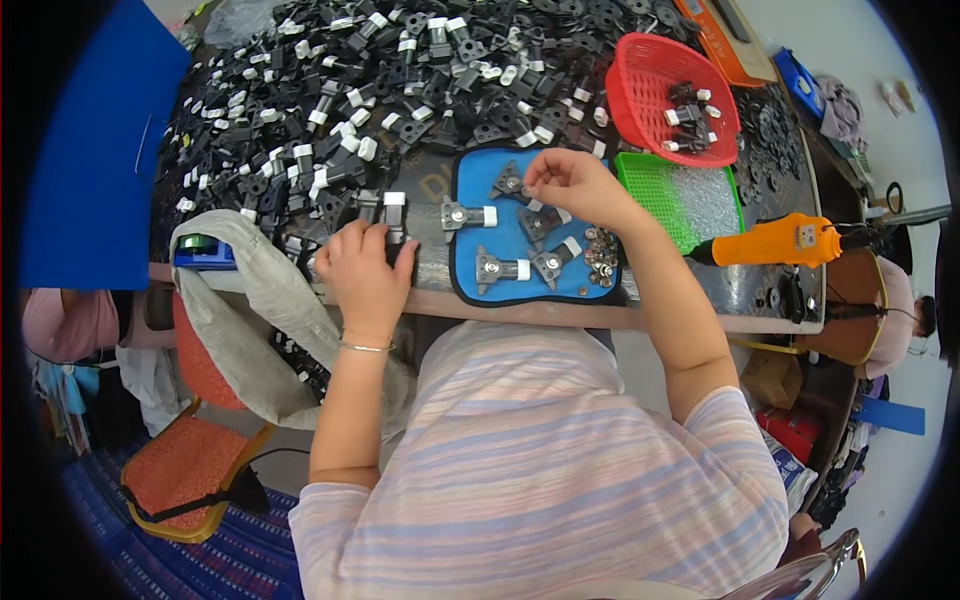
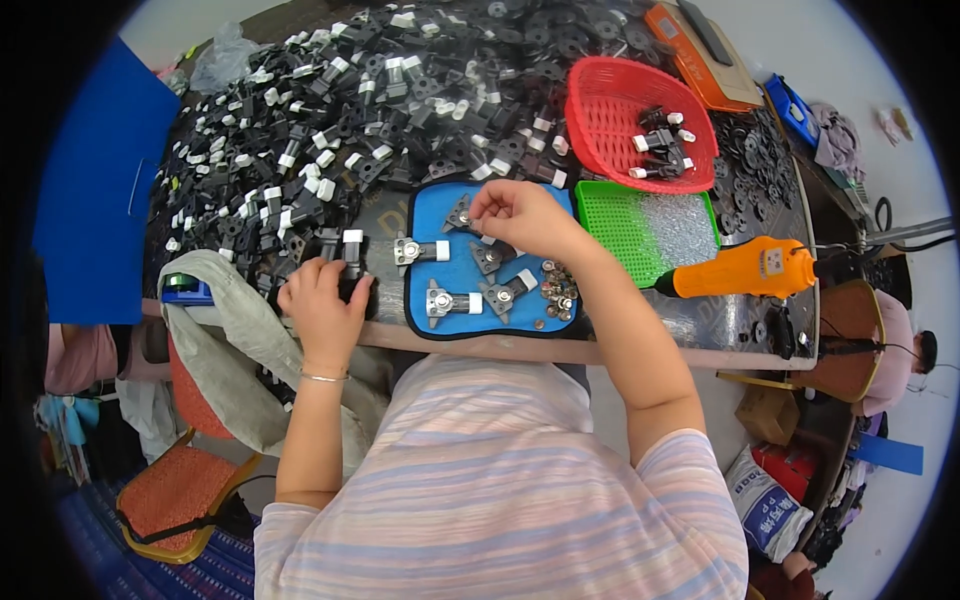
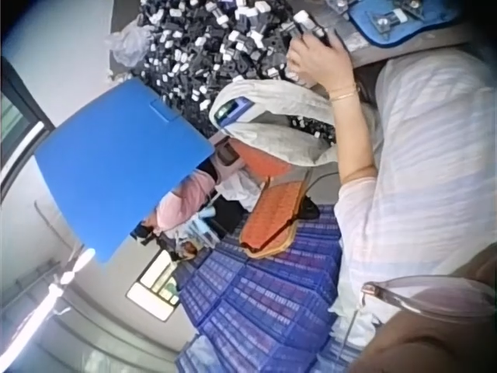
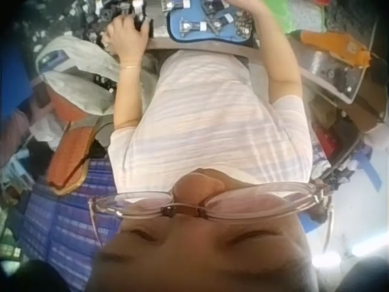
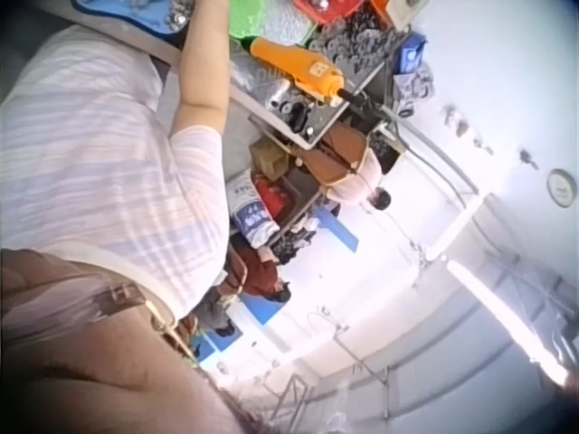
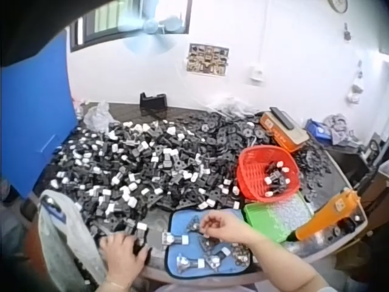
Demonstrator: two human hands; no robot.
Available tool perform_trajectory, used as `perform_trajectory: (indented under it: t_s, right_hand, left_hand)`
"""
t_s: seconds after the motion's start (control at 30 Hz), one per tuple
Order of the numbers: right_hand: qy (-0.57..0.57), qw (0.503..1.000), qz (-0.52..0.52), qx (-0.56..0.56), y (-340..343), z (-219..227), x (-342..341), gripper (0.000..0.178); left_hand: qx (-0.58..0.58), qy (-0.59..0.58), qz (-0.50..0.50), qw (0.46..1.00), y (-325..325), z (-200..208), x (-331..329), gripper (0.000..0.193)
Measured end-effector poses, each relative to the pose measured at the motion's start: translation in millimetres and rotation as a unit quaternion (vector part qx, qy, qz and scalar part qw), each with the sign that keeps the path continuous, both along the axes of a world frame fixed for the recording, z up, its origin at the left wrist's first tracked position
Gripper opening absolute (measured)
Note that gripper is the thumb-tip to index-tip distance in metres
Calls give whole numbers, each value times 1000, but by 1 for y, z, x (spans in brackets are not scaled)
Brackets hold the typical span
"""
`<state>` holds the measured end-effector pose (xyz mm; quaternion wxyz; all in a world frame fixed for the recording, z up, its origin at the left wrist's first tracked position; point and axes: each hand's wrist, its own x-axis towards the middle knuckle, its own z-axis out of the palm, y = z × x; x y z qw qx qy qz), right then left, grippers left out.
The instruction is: Assembling small plastic and metal components using an electric screwdriver.
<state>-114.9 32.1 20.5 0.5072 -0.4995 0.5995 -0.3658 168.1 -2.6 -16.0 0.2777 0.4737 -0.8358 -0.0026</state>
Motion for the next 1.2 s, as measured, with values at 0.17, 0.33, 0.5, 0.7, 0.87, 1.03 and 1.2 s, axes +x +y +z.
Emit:
perform_trajectory:
  t_s: [0.17,0.33,0.5,0.7,0.87,1.03,1.2]
  right_hand:
    - [8,1000,14,-8,3,-2,14,8]
    - [210,977,23,-7,9,19,19,12]
    - [344,928,122,-72,14,18,31,17]
    - [466,857,183,-122,22,8,53,18]
    - [468,852,180,-151,23,4,61,14]
    - [468,851,184,-155,21,2,62,9]
    - [488,835,198,-162,20,7,63,9]
  left_hand:
    - [3,5,0,1000,-2,-1,-3,29]
    - [53,37,-35,997,0,5,9,33]
    - [33,-35,-111,993,-5,-2,9,34]
    - [20,-18,-88,996,-3,-3,12,32]
    - [85,198,-97,972,7,7,15,30]
    - [493,620,-122,598,21,14,4,28]
    - [582,656,-159,454,25,11,-3,24]
